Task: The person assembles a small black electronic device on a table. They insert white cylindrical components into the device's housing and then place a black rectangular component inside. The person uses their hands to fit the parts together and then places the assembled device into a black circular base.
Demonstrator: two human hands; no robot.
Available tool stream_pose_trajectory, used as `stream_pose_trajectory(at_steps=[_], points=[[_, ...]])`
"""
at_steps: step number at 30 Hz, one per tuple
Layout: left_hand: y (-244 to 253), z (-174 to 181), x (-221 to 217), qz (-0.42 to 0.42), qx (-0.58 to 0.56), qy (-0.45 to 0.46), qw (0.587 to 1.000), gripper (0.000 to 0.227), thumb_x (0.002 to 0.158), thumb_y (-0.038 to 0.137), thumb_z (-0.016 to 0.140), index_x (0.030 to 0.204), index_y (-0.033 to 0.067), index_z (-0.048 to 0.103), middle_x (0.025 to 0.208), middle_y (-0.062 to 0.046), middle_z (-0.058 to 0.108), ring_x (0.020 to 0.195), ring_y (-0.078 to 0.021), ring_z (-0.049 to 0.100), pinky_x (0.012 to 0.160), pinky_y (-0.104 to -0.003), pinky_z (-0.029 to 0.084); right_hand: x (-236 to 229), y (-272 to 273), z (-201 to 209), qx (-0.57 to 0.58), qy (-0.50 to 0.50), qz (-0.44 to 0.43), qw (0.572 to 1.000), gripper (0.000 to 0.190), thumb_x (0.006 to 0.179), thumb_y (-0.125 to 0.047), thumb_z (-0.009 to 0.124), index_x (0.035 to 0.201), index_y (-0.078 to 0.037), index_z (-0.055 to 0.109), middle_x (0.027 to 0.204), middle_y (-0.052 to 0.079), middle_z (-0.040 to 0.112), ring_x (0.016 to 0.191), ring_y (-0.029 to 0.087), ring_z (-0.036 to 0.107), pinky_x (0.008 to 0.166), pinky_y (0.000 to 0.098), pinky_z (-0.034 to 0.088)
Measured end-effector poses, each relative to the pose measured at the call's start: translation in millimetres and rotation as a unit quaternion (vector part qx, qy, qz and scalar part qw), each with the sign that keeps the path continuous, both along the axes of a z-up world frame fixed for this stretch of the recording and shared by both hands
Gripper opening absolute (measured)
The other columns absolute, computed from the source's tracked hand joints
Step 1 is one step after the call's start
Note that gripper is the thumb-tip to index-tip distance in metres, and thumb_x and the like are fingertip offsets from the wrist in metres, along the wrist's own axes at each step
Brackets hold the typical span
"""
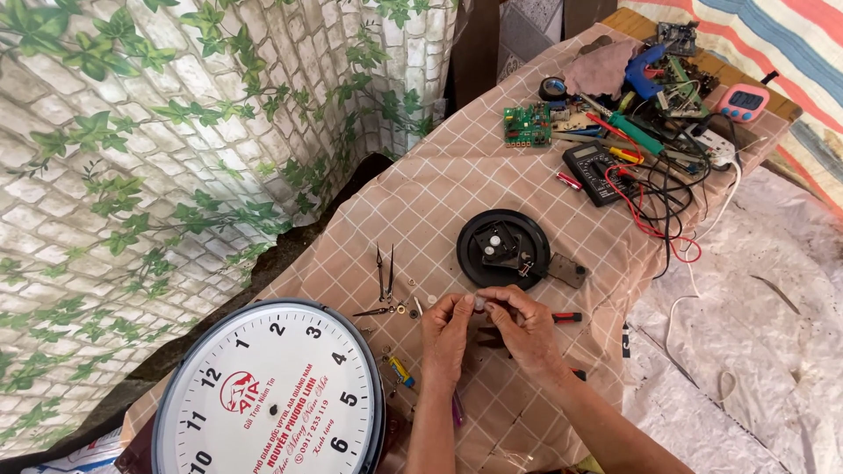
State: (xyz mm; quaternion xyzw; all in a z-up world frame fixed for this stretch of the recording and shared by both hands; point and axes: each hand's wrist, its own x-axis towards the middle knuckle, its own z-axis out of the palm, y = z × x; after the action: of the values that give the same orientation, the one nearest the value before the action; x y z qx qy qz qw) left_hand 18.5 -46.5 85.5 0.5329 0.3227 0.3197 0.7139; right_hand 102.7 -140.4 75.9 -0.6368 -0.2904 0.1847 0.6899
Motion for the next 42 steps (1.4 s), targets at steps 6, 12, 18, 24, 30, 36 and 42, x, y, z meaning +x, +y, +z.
stream_pose_trajectory(at_steps=[6,12,18,24,30,36,42], points=[[2,-31,3,0.017,0.013,0.019,1.0,0.028,0.1,0.02,0.072,0.074,0.009,0.075,0.061,0.0,0.056,0.065,-0.0079,0.042,0.06,-0.025,0.035,3,-1,-9,-0.017,-0.09,-0.016,0.996,0.02,0.091,-0.01,0.077,0.111,-0.013,0.08,0.09,0.004,0.073,0.078,0.01,0.064,0.069,0.0328,0.056],[1,-48,4,0.037,0.079,0.073,0.994,0.026,0.097,0.022,0.074,0.074,0.0097,0.079,0.061,-0.004,0.063,0.065,-0.0095,0.049,0.061,-0.026,0.043,4,-1,2,-0.057,-0.246,-0.04,0.967,0.026,0.09,-0.009,0.077,0.115,-0.015,0.079,0.094,0.007,0.072,0.076,0.022,0.07,0.064,0.0379,0.057],[-1,-28,5,0.054,0.2,0.097,0.973,0.017,0.096,0.024,0.075,0.086,0.0117,0.08,0.072,-0.014,0.069,0.068,-0.0239,0.065,0.067,-0.035,0.053,25,-1,-17,-0.122,-0.338,-0.077,0.93,0.017,0.083,-0.01,0.082,0.098,-0.018,0.08,0.089,0.007,0.07,0.078,0.026,0.07,0.069,0.0377,0.057],[-2,-27,0,0.064,0.242,0.118,0.961,0.014,0.096,0.023,0.074,0.095,0.0103,0.08,0.076,-0.015,0.066,0.07,-0.0269,0.065,0.068,-0.038,0.053,83,5,-5,-0.127,-0.348,-0.131,0.92,0.016,0.087,-0.007,0.081,0.102,-0.015,0.079,0.09,0.009,0.064,0.083,0.032,0.066,0.071,0.0424,0.055],[0,-39,0,0.063,0.23,0.12,0.964,0.013,0.098,0.022,0.071,0.097,0.0109,0.079,0.077,-0.016,0.065,0.067,-0.0278,0.064,0.065,-0.038,0.053,109,29,-36,-0.168,-0.417,-0.128,0.884,0.018,0.084,-0.019,0.083,0.1,-0.022,0.078,0.094,0.006,0.06,0.087,0.03,0.064,0.079,0.0443,0.053],[1,-44,-3,0.057,0.219,0.137,0.964,0.012,0.097,0.023,0.072,0.097,0.0133,0.079,0.079,-0.013,0.064,0.069,-0.0288,0.065,0.065,-0.037,0.054,114,50,-40,-0.212,-0.401,-0.09,0.886,0.019,0.082,-0.02,0.083,0.1,-0.022,0.078,0.098,0.005,0.058,0.094,0.03,0.062,0.081,0.045,0.05],[1,-40,-2,0.069,0.226,0.13,0.963,0.011,0.097,0.022,0.073,0.097,0.0122,0.079,0.08,-0.017,0.065,0.07,-0.0321,0.066,0.065,-0.038,0.054,107,54,-24,-0.231,-0.387,-0.068,0.89,0.015,0.085,-0.016,0.079,0.1,-0.02,0.078,0.098,0.005,0.055,0.093,0.028,0.058,0.081,0.0421,0.046]])
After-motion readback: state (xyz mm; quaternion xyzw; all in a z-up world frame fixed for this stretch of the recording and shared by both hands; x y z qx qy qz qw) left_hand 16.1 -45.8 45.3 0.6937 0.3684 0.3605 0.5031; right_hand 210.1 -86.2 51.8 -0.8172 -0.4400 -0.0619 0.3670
